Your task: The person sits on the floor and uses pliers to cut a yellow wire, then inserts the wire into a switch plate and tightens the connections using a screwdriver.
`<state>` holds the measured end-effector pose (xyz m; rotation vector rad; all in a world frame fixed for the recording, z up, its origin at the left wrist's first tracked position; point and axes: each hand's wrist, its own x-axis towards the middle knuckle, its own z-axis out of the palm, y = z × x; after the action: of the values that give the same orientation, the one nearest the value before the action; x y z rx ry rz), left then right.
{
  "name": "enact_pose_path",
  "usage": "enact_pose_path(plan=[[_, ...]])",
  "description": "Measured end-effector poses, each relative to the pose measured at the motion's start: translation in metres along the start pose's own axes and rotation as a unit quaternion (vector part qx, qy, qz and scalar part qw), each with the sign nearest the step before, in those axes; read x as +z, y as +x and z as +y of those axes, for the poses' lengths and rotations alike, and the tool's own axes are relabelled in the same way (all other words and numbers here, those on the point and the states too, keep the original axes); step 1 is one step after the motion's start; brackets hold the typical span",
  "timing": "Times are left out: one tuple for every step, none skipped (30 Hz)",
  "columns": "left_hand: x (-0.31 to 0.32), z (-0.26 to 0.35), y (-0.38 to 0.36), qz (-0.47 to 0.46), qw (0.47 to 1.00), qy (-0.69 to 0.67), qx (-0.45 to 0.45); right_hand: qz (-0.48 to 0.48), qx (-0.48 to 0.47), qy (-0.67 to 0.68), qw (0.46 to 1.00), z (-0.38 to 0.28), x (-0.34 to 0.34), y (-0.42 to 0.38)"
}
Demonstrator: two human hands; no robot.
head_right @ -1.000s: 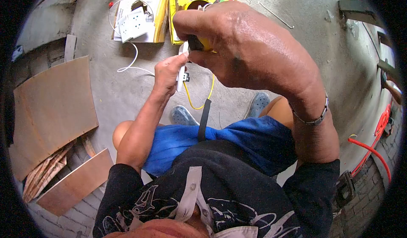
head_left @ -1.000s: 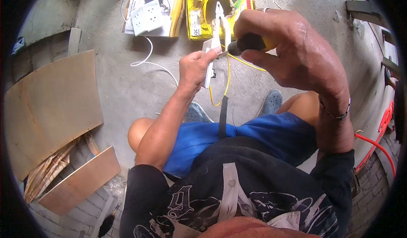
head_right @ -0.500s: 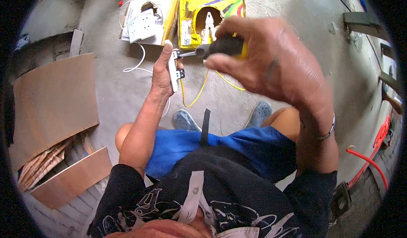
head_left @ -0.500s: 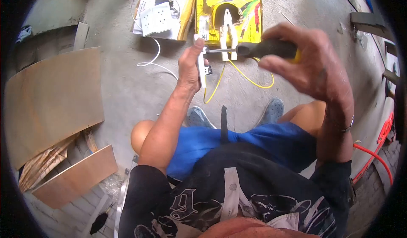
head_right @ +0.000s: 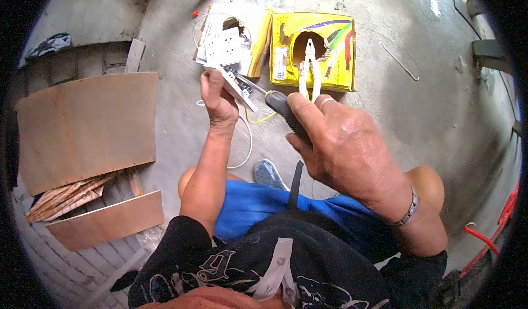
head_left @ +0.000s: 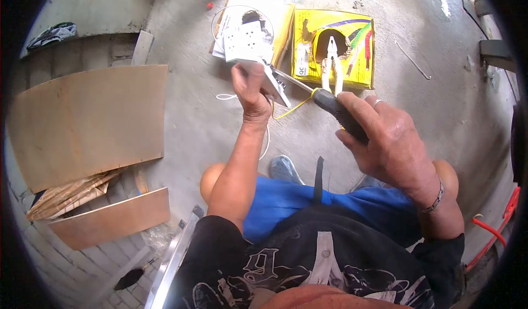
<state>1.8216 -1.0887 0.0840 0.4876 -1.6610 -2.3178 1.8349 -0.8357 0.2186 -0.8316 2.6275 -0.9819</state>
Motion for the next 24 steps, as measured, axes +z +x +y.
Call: enact_pose_path(plan=[[0.0, 0.003, 0.004, 0.007, 0.999, -0.032, -0.002, 0.001, 0.0, 0.002, 1.0, 0.0, 0.001, 0.0], [0.0, 0.005, 0.008, 0.006, 1.0, -0.03, -0.001, 0.004, -0.002, 0.016, 1.0, 0.001, 0.002, 0.001], [0.007, 0.013, 0.011, 0.027, 0.998, -0.064, -0.009, 0.006, -0.005, 0.029, 1.0, 0.0, 0.003, 0.001], [0.01, 0.019, 0.014, 0.049, 0.994, -0.098, -0.016, 0.006, -0.006, 0.03, 1.0, -0.002, 0.004, 0.001], [0.007, 0.02, 0.017, 0.05, 0.994, -0.097, -0.014, -0.002, -0.035, 0.002, 0.999, -0.004, 0.006, 0.001], [0.002, 0.023, 0.021, 0.079, 0.995, -0.053, -0.023, -0.01, -0.064, -0.025, 0.998, -0.005, 0.008, 0.0], [-0.002, 0.023, 0.025, 0.108, 0.994, -0.008, -0.032, -0.012, -0.065, -0.023, 0.998, -0.006, 0.011, 0.001], [-0.007, 0.02, 0.029, 0.114, 0.993, 0.004, -0.023, -0.011, -0.07, -0.025, 0.997, -0.007, 0.015, 0.0], [-0.01, 0.02, 0.028, 0.115, 0.993, 0.004, -0.023, -0.01, -0.075, -0.028, 0.997, -0.007, 0.018, 0.0], [-0.013, 0.021, 0.027, 0.101, 0.994, 0.02, -0.024, -0.011, -0.075, -0.027, 0.997, -0.007, 0.019, 0.0], [-0.015, 0.022, 0.026, 0.086, 0.995, 0.035, -0.025, -0.015, -0.071, -0.023, 0.997, -0.008, 0.02, 0.0], [-0.018, 0.022, 0.025, 0.088, 0.995, 0.035, -0.025, -0.018, -0.068, -0.019, 0.997, -0.008, 0.021, 0.0], [-0.021, 0.023, 0.024, 0.083, 0.996, 0.024, -0.019, -0.019, -0.069, -0.018, 0.997, -0.008, 0.023, 0.001], [-0.024, 0.023, 0.024, 0.078, 0.997, 0.013, -0.013, -0.011, -0.081, -0.029, 0.996, -0.008, 0.024, 0.001], [-0.025, 0.023, 0.025, 0.079, 0.997, 0.014, -0.013, -0.002, -0.093, -0.04, 0.995, -0.008, 0.026, 0.001], [-0.025, 0.023, 0.025, 0.082, 0.997, 0.007, 0.002, -0.003, -0.093, -0.039, 0.995, -0.008, 0.028, 0.001], [-0.025, 0.023, 0.025, 0.084, 0.996, 0.0, 0.018, 0.009, -0.074, 0.009, 0.997, -0.007, 0.031, 0.001], [-0.025, 0.024, 0.025, 0.085, 0.996, 0.0, 0.019, 0.02, -0.055, 0.057, 0.997, -0.006, 0.033, 0.0], [-0.024, 0.025, 0.024, 0.088, 0.995, 0.019, 0.035, 0.019, -0.056, 0.058, 0.997, -0.006, 0.036, 0.0], [-0.024, 0.025, 0.024, 0.09, 0.994, 0.036, 0.052, 0.03, -0.04, 0.084, 0.995, -0.005, 0.039, 0.0], [-0.025, 0.025, 0.024, 0.09, 0.994, 0.036, 0.052, 0.043, -0.023, 0.109, 0.993, -0.005, 0.04, -0.001], [-0.027, 0.024, 0.024, 0.09, 0.994, 0.046, 0.045, 0.043, -0.023, 0.11, 0.993, -0.006, 0.039, -0.001], [-0.028, 0.023, 0.025, 0.089, 0.994, 0.055, 0.037, 0.023, -0.021, 0.103, 0.994, -0.007, 0.038, 0.0], [-0.028, 0.024, 0.025, 0.088, 0.994, 0.056, 0.036, 0.004, -0.019, 0.097, 0.995, -0.008, 0.037, 0.0]])
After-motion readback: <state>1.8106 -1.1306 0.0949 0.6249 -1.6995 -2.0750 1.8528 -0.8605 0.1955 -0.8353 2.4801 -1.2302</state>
